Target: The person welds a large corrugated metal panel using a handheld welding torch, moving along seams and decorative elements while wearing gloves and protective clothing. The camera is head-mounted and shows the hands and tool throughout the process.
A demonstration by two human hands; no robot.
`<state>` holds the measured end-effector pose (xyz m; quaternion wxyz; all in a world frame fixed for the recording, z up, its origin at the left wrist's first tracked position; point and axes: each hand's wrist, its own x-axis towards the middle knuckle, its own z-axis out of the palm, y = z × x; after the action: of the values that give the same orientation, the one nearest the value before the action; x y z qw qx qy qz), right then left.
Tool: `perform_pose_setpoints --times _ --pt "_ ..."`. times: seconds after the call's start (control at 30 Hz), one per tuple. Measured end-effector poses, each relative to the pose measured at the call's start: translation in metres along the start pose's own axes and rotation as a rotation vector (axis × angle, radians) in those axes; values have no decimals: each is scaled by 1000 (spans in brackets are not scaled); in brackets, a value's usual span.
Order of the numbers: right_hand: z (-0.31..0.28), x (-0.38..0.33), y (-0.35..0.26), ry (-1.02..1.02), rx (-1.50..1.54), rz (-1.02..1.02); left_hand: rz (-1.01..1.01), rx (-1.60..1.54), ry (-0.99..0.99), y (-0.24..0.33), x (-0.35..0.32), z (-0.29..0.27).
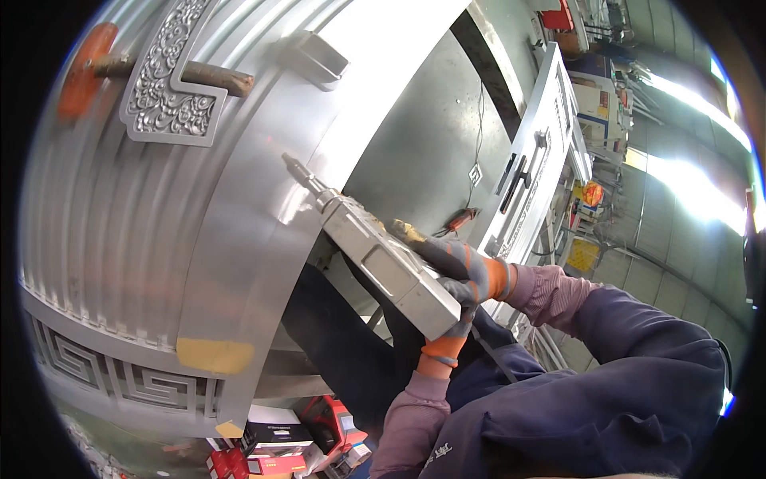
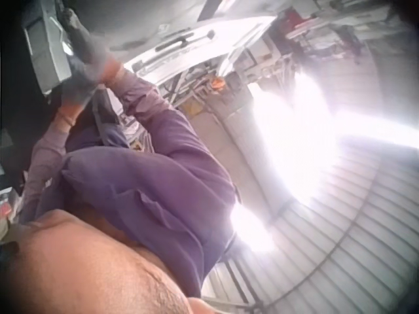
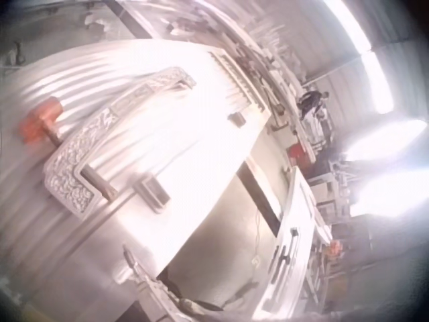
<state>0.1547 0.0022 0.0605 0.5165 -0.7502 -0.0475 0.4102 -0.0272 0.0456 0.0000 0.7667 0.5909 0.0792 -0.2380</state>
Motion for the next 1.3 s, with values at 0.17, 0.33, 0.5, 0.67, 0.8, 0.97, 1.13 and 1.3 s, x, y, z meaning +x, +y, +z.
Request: perform_pose_setpoints --times 0.17,0.33,0.5,0.67,0.8,0.97,1.13,1.3 --pt "10 9 0 13 -121 -91 228 344 55 23 19 -52" --pt "6 36 -9 167 -152 -103 -150 591 -41 34 1 -134" --pt "-6 53 1 213 -169 -184 -202 974 117 -39 -52 -165" --pt "-21 62 -3 210 -129 -146 -236 907 203 -65 -34 -159" --pt "-31 63 8 195 -186 -133 -262 940 176 -67 -31 -160" --pt "-38 65 13 209 -168 -148 -288 946 168 -73 -28 -155" --pt "-39 66 10 202 -167 -155 -301 958 156 -73 -24 -152" --pt "-40 67 4 176 -88 -66 -304 960 153 -76 -24 -152"
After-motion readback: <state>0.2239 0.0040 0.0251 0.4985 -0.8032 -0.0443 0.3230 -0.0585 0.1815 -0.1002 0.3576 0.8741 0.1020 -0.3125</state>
